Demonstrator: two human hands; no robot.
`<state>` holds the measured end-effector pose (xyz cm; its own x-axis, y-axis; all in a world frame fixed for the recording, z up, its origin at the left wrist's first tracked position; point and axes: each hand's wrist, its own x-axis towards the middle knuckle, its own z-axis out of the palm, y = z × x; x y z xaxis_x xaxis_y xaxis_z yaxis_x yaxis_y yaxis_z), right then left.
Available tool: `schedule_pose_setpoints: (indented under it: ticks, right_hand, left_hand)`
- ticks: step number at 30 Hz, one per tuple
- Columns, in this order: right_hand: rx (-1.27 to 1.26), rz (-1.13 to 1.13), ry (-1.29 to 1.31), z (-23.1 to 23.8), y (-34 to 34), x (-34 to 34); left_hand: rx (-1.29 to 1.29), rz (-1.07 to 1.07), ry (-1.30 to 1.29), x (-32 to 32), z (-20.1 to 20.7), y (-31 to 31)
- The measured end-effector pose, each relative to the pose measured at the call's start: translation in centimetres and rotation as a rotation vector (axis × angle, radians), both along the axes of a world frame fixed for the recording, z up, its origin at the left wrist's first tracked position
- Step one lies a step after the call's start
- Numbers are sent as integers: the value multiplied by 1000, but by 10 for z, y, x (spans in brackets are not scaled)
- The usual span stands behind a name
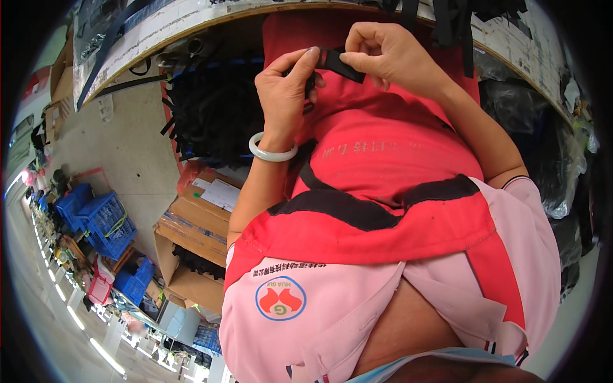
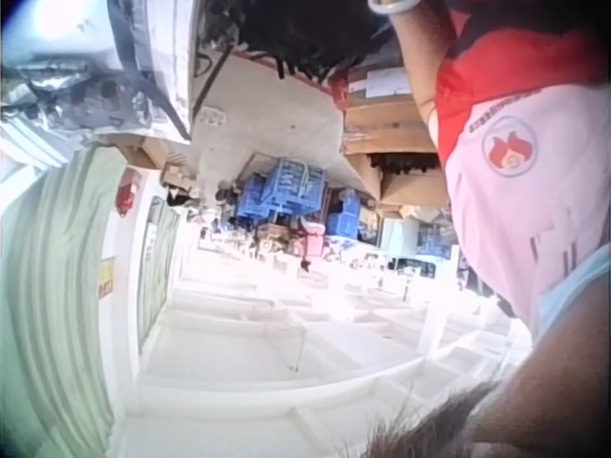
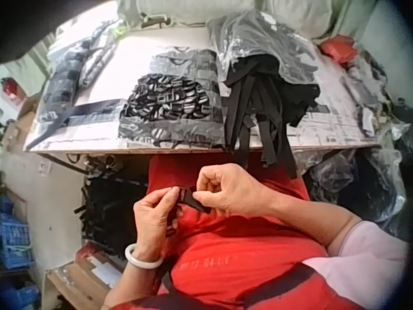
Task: Threading nylon straps through plastic buckles at an assembly workstation.
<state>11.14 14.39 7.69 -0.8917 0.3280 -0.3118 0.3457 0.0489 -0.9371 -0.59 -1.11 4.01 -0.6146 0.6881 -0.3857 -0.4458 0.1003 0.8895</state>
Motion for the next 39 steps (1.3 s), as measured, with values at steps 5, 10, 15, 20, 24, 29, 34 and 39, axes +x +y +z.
schedule_pose_setpoints:
  ticks: [5, 10, 15, 20, 24, 29, 34, 39]
  right_hand:
    - [-9, 6, -146, -6, -3, -3]
    - [-224, -170, 38, -24, -10, -3]
    - [-430, -58, -90, -31, 4, -4]
    - [-449, 45, -67, -46, 5, -13]
    - [-259, -179, -12, -59, 17, -21]
    - [-74, -28, -94, -59, 13, -18]
    - [-180, 293, -62, -41, -27, -27]
    - [-203, 314, -95, -37, -29, -26]
  left_hand:
    - [-22, -42, 151, 8, -6, 1]
    - [85, 48, 0, 12, -9, -1]
    - [68, 31, 11, 9, -13, -10]
    - [10, -85, -3, 0, -1, -23]
    - [-137, -280, 135, -43, 28, -80]
    - [-377, 239, 459, -80, 30, -148]
    - [-173, -16, 318, -39, 24, -94]
    - [37, -304, 116, -6, -2, -44]
